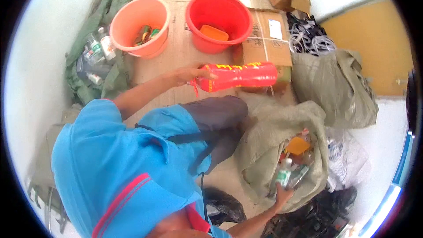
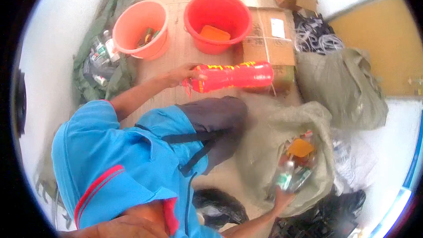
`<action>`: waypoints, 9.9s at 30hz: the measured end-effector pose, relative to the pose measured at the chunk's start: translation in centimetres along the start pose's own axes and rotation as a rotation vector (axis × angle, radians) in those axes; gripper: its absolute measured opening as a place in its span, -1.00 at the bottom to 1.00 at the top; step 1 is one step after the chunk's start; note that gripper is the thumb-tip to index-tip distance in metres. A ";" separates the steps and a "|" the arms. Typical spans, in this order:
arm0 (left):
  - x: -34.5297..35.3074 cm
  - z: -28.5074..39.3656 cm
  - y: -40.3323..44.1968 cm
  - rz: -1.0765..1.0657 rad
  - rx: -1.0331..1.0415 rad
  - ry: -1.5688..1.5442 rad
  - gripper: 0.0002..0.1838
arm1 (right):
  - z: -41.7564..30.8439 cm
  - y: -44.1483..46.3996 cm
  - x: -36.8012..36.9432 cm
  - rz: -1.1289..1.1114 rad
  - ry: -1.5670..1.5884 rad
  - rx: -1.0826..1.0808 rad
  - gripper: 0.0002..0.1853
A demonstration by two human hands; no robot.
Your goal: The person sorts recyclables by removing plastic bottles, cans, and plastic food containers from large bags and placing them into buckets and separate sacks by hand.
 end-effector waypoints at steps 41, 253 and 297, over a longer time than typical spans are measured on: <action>-35.1 -3.8 -36.0 1.832 -0.034 0.686 -0.10 | -12.4 -3.3 4.4 0.070 0.918 0.013 -0.29; 29.2 -21.4 4.4 -1.062 0.724 1.421 -0.70 | 21.4 -49.7 10.5 1.190 0.422 1.096 -0.65; 27.4 -20.0 3.9 -1.017 0.743 1.239 -0.80 | -6.9 -6.6 16.0 -0.265 0.285 0.111 -0.21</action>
Point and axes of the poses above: each hand's wrist, its own y-axis towards the middle knuckle, its own x-axis out of the palm, z = x × y, the point moved 5 cm from there along y, towards the middle knuckle, and after that the axes turned 4 degrees about x, right-handed, at the moved point
